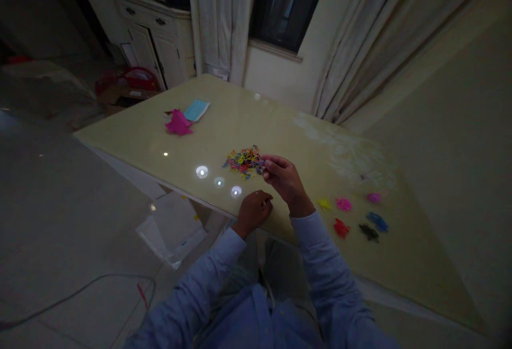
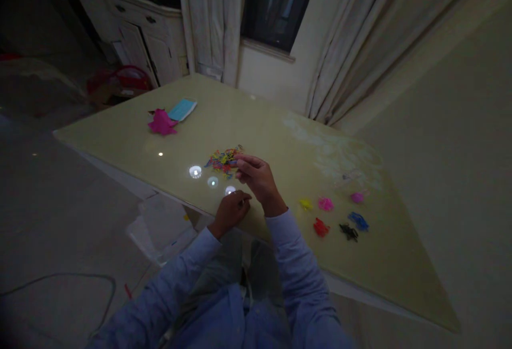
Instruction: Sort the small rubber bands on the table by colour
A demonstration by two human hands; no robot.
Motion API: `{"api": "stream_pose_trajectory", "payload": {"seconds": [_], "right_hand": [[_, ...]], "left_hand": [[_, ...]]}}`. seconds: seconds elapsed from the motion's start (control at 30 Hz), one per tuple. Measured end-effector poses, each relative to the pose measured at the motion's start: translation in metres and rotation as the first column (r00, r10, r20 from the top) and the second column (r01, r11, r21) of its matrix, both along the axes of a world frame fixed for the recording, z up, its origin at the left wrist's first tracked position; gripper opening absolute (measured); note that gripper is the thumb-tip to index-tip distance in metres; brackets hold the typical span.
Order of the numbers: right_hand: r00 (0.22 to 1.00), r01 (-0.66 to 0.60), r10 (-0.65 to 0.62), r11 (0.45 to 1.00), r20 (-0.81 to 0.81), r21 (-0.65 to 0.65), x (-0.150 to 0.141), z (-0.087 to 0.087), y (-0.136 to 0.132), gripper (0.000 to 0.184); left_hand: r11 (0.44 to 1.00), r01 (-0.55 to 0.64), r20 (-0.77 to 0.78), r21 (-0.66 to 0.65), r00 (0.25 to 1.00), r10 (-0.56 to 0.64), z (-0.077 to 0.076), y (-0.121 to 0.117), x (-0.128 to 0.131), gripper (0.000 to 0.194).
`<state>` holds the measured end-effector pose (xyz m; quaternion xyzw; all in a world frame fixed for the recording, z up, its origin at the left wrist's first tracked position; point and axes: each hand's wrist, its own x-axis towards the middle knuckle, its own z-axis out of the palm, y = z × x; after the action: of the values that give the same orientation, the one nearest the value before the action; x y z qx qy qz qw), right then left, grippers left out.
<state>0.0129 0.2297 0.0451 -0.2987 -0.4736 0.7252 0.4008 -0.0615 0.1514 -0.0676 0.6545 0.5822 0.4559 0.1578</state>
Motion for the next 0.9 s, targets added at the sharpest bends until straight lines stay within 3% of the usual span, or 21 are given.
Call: {"api": "stream_pose_trajectory", "payload": {"seconds": [0.07, 0.2, 0.43, 0.57, 0.73, 0.83, 0.9], "right_hand": [[0.986, 0.089, -0.106, 0.988, -0.132, -0.127, 0.016, 0.004, -0.022, 0.025], [0.9, 0.242, -0.343, 0.907, -0.27, -0.344, 0.04, 0.003, -0.056, 0.019], [0.794, 0.306, -0.501, 0.819, -0.344, -0.486, 0.052, 0.008, -0.077, 0.009], [0.772, 0.336, -0.532, 0.806, -0.348, -0.487, 0.055, 0.007, -0.077, 0.009], [0.795, 0.385, -0.525, 0.823, -0.303, -0.417, 0.068, -0.007, -0.078, 0.014], [0.788, 0.504, -0.575, 0.808, -0.219, -0.306, 0.085, -0.015, -0.079, 0.017], [0.735, 0.626, -0.655, 0.754, -0.173, -0.198, 0.103, -0.02, -0.079, 0.018]], "left_hand": [[1.0, -0.005, 0.015, 0.028, 1.0, 0.004, -0.001, 0.0, -0.001, 0.017], [0.999, 0.009, 0.019, 0.05, 1.0, -0.01, -0.002, 0.0, -0.003, 0.015], [0.999, -0.009, 0.015, 0.045, 1.0, 0.008, -0.005, 0.002, -0.006, 0.016], [0.999, -0.017, 0.009, 0.034, 1.0, 0.017, -0.004, 0.002, -0.008, 0.017], [1.0, -0.027, 0.008, 0.005, 1.0, 0.027, -0.002, 0.001, -0.01, 0.019], [0.999, -0.034, 0.01, 0.004, 0.999, 0.034, -0.001, 0.001, -0.01, 0.022], [0.999, -0.033, 0.007, -0.003, 0.999, 0.033, -0.001, 0.001, -0.011, 0.023]]}}
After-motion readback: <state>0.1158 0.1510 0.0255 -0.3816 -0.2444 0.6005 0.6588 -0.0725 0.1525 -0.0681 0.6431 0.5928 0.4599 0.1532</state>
